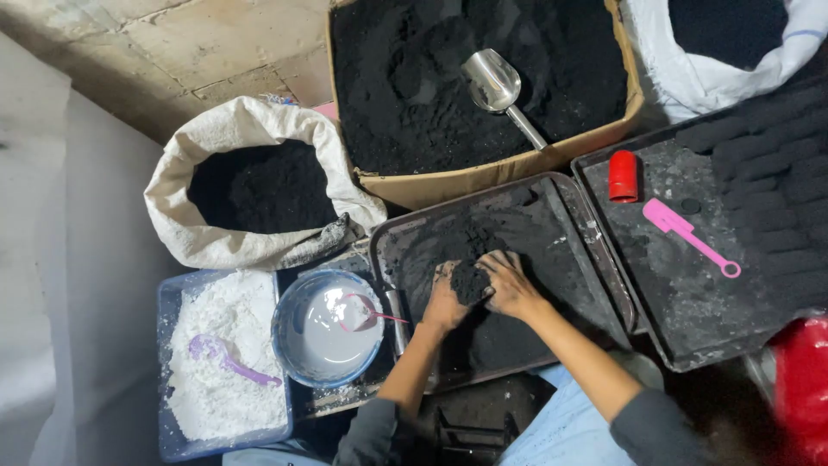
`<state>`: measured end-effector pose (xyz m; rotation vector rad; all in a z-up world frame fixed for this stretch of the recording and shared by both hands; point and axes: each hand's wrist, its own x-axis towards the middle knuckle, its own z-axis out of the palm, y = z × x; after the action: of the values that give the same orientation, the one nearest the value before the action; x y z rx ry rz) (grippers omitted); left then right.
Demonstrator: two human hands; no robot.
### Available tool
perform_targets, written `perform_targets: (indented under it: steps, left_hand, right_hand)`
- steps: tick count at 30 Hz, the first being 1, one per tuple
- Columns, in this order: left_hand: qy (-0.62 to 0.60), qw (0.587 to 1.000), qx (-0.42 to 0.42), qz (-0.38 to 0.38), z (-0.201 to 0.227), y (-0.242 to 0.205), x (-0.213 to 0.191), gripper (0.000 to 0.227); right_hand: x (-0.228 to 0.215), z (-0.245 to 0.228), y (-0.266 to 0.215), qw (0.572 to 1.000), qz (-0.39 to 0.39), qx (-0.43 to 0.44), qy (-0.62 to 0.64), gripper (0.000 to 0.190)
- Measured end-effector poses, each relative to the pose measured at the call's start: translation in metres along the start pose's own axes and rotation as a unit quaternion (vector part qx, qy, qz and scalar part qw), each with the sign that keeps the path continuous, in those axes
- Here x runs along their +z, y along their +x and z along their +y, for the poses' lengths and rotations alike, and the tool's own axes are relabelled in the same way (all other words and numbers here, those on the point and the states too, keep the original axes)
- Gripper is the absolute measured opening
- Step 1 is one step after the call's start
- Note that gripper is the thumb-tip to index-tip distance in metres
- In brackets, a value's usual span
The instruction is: The person mixes a black powder with a white liquid in a tray using their hands. They knead the mixture into a cohesive mass and then shape it into small cylindrical briquettes, placing the finished pieces onto a tray to the right.
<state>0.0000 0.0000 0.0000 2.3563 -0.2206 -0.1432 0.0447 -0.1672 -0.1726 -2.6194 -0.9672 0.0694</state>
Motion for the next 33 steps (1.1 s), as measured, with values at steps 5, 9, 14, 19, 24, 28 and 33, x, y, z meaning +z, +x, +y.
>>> perform_targets:
  steps: [5,9,14,19,24,28,33]
  left_hand:
    - [-0.086,0.985,-0.147,-0.026,-0.057,-0.008,0.053,0.081]
    - [-0.049,0.98,-0.193,-0.008,-0.031,-0.005,0.027,0.08]
    - [-0.128,0.978,-0.141,0.089,-0.039,0.002,0.043,0.055]
    - [-0.102,0.985,-0.056,0.129,-0.066,0.004,0.067,0.047]
    - [-0.126,0.987,0.036,0.091,-0.048,-0.014,0.052,0.044]
    - [-0.044,0.99,0.017,0.136,-0.066,-0.029,0.059,0.042]
    - [-0.055,0.995,-0.003,0.078,-0.055,-0.025,0.082,0.047]
  right_hand:
    - [-0.124,-0.034,0.009,0.977,-0.144,0.121,0.102,0.103]
    - [-0.114,-0.011,0.024,0.957,-0.027,0.073,0.279,0.057]
    - [-0.089,-0.022,0.053,0.952,0.025,0.02,0.303,0.04]
    - [-0.061,-0.028,0.027,0.946,0.057,-0.057,0.313,0.025]
    - [-0.067,-0.057,-0.011,0.966,0.097,-0.014,0.238,0.034]
    - [-0.079,-0.062,-0.03,0.976,0.154,0.019,0.15,0.05]
    - [-0.052,-0.08,-0.025,0.988,0.11,0.059,0.086,0.057]
